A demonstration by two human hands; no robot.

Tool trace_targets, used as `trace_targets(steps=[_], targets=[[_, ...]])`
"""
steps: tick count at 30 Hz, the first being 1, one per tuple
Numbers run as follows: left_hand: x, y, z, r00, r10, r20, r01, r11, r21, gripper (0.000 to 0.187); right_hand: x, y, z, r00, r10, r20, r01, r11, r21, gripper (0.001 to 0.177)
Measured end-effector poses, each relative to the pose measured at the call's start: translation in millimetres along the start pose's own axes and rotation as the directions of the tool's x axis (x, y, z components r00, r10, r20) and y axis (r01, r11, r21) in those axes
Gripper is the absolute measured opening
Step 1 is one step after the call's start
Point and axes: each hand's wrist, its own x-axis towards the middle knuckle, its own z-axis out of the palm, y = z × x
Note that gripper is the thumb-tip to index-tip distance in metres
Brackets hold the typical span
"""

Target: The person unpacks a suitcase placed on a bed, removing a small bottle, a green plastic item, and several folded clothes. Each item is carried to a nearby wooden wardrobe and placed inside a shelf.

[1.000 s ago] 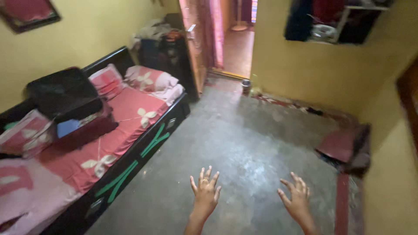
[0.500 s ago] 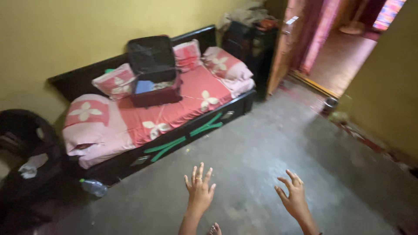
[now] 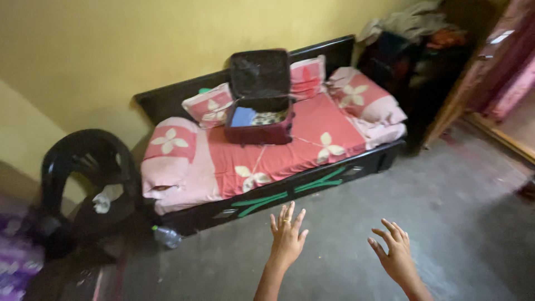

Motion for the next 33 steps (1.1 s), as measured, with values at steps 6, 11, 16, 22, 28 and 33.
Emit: trace_targets(steps=[6,11,16,22,28,33], targets=[[32.0,-47.2,0.9,0.993,-0.120,-0.006,0.120,0.993,0.011,0.067,93.3,-10.4,65.8,0.989,-0.107,0.103,0.103,0.994,0.044,0.039],[72.0,-96.3,12.6,0.986,-0.154,-0.070,0.159,0.985,0.070,0.067,184.8,-2.5,138.4,0.962,-0.258,0.088,0.245,0.960,0.135,0.038],[133.1,-134.2,15.4,0.964,-0.217,-0.155,0.236,0.965,0.114,0.068,279.4,-4.9,198.3,0.945,-0.309,0.107,0.277,0.931,0.238,0.034],[209.6,-170.8,18.0,0.937,-0.303,-0.175,0.329,0.934,0.142,0.064,383.0,0.8,255.1,0.907,-0.389,0.159,0.337,0.900,0.278,0.037],[243.4,-217.3,28.5,0.900,-0.387,-0.204,0.418,0.898,0.140,0.065,442.0,-9.1,324.4,0.870,-0.453,0.196,0.373,0.864,0.339,0.034],[278.1,-293.8,32.9,0.878,-0.349,-0.327,0.411,0.900,0.143,0.063,489.8,-31.4,382.7,0.818,-0.535,0.211,0.442,0.819,0.365,0.033]])
